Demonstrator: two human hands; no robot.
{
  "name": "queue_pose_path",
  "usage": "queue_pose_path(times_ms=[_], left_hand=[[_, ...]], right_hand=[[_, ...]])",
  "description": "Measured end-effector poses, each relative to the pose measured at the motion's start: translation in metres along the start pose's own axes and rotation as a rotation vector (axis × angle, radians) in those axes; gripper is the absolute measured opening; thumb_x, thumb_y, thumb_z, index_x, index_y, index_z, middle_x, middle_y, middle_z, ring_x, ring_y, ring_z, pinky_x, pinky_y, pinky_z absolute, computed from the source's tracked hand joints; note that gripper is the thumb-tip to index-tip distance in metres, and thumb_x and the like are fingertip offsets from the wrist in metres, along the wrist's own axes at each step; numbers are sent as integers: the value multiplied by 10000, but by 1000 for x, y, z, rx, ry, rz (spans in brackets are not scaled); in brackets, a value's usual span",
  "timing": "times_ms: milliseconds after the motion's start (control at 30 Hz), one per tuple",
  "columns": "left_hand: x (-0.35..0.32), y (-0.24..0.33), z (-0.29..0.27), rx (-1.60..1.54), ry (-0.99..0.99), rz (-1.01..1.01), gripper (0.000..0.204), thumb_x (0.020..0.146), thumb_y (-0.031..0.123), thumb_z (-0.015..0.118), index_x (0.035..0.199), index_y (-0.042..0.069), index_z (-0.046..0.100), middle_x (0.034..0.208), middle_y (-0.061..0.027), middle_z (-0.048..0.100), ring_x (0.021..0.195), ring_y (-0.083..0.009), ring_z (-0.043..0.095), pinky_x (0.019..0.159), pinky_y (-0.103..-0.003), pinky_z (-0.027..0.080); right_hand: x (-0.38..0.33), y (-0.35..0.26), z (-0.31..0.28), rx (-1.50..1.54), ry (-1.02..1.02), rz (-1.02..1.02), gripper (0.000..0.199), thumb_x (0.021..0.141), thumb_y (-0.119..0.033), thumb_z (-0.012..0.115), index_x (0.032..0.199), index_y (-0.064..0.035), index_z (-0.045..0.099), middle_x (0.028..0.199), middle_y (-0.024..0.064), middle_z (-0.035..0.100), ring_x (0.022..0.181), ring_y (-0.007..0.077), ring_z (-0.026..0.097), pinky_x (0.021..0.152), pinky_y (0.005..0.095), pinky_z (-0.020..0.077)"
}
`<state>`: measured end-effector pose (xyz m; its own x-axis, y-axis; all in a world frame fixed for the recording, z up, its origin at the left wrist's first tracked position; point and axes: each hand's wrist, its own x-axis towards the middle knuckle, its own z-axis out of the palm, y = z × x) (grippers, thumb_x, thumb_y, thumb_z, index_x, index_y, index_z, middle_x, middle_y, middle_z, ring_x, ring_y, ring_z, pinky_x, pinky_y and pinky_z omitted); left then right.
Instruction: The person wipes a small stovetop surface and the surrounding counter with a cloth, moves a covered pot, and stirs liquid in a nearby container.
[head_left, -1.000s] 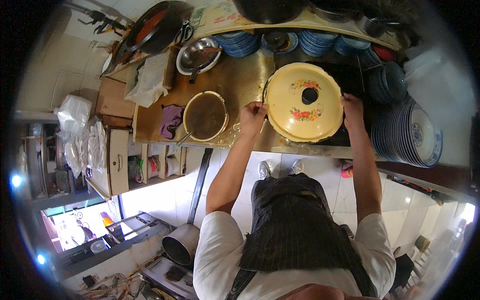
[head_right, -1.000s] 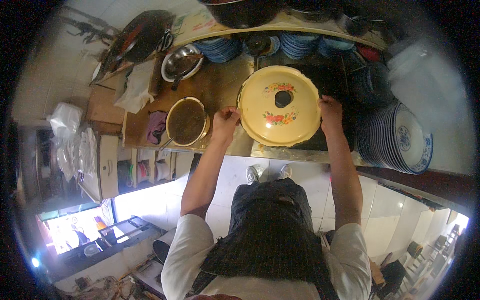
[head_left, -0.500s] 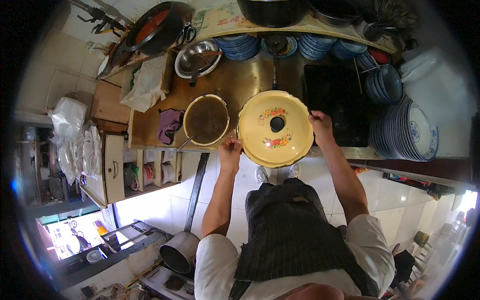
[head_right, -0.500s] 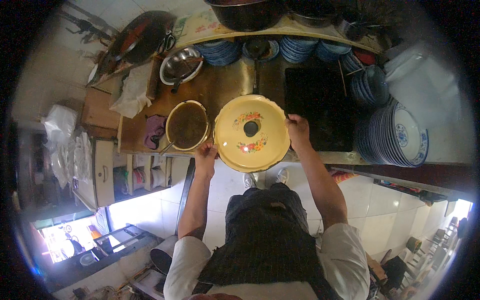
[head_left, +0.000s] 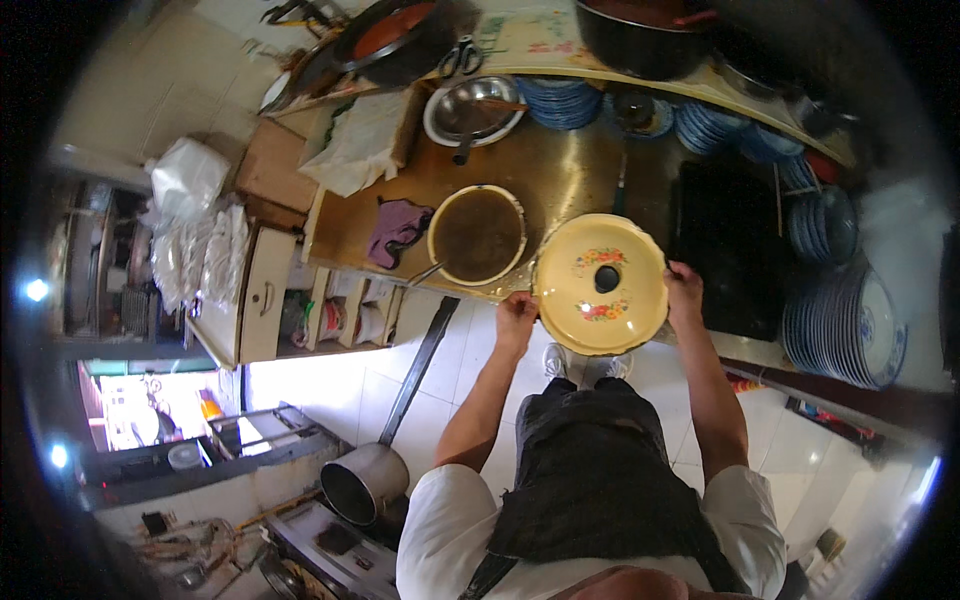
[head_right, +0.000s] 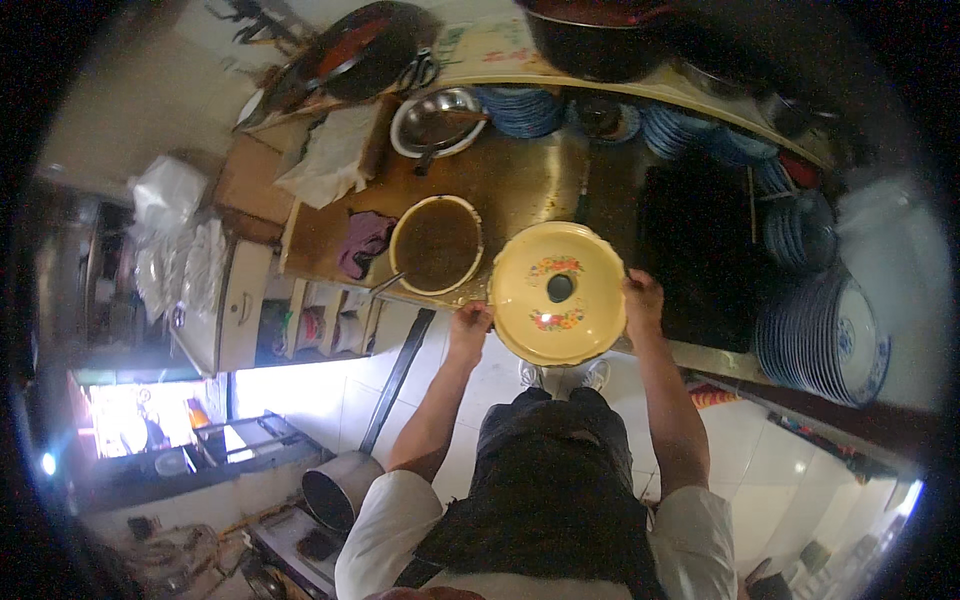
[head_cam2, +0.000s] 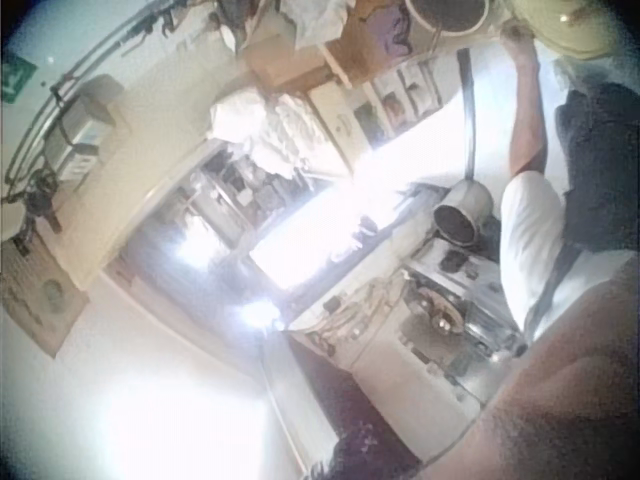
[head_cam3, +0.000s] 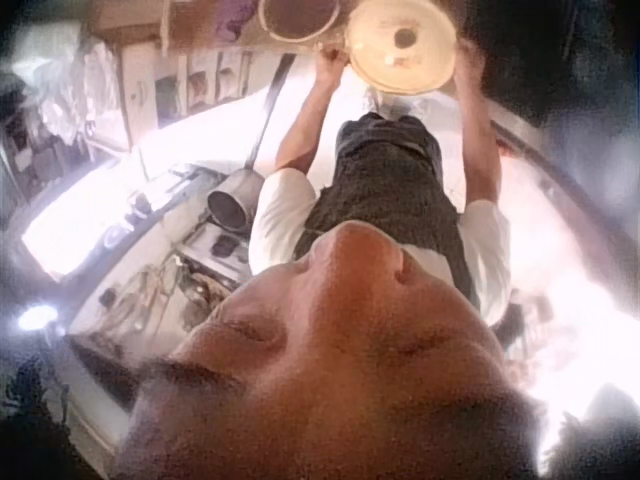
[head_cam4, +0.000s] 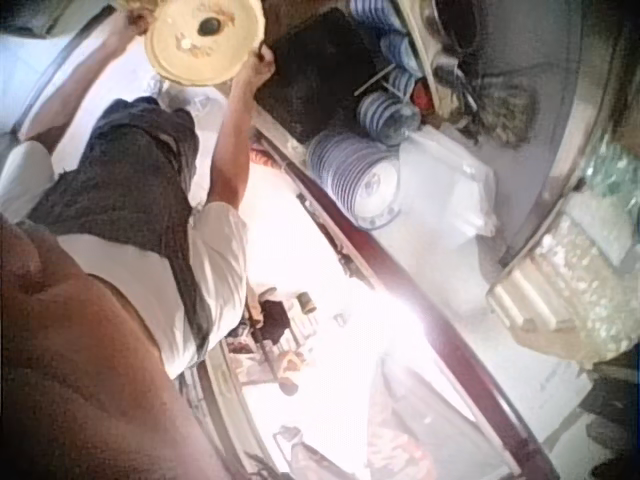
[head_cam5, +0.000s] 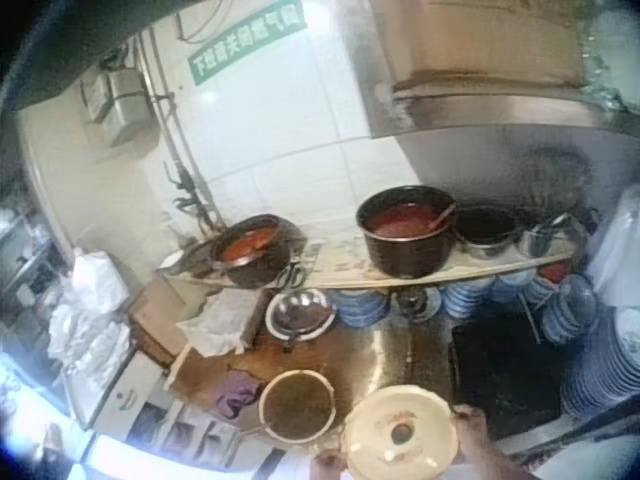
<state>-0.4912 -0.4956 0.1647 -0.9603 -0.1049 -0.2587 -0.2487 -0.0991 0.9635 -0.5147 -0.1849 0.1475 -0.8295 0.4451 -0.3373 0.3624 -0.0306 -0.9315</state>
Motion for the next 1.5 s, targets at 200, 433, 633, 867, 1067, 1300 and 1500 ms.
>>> queue_pose_path(times_ms=[200, 433, 633, 867, 1067, 1300, 1500], left_hand=[[3, -7, -2, 98, 14, 0, 70, 856, 56, 567, 791, 35, 554, 692, 11, 547, 607, -70, 478, 538, -215, 387], [-1, 2, -17, 149, -51, -73, 106, 850, 90, 584, 886, -10, 577, 750, -40, 596, 648, -101, 543, 576, -230, 453], [-8, 76, -155, 361, -414, -197, 116, 814, 45, 547, 912, 25, 605, 801, -57, 620, 687, -122, 598, 584, -239, 479], [192, 100, -293, 1312, 69, 573, 247, 789, 92, 560, 1033, 110, 599, 1101, -163, 546, 986, -386, 507, 793, -443, 451], [239, 32, -293, 1441, -9, 565, 348, 760, 91, 572, 1104, 125, 538, 1072, -147, 498, 1006, -401, 441, 828, -488, 419], [87, -1, -232, 1307, -192, 640, 244, 750, 163, 603, 981, 100, 556, 1167, -120, 488, 1069, -348, 437, 826, -524, 349], [20, -38, -113, 1232, -317, 778, 337, 754, 174, 601, 1068, 69, 537, 1267, -167, 444, 1201, -358, 376, 983, -510, 231]], right_hand=[[12, 15, -3, 106, -39, -39, 303, 787, -108, 607, 1046, 47, 582, 972, 121, 614, 854, 193, 577, 773, 297, 457], [2, -7, -4, 130, -175, 63, 318, 825, -144, 599, 1087, 30, 556, 987, 98, 606, 852, 182, 569, 772, 297, 445], [-26, 0, -34, 131, 11, -142, 292, 862, -113, 559, 1138, -18, 540, 931, 52, 605, 796, 115, 553, 711, 243, 444], [-156, 20, -53, 152, 294, -152, 192, 813, 14, 564, 997, -37, 584, 794, 9, 577, 713, 118, 564, 599, 227, 442], [-260, 95, -56, -19, 533, 65, 169, 795, 11, 508, 953, -5, 566, 730, 21, 541, 594, 78, 480, 534, 215, 416], [-303, 166, -67, 120, 563, 223, 195, 779, -3, 522, 967, 17, 571, 677, 9, 527, 511, 82, 465, 449, 219, 389], [-269, 161, -83, -26, 365, 279, 197, 802, -13, 523, 992, 13, 569, 721, 36, 559, 560, 92, 487, 494, 238, 422]])
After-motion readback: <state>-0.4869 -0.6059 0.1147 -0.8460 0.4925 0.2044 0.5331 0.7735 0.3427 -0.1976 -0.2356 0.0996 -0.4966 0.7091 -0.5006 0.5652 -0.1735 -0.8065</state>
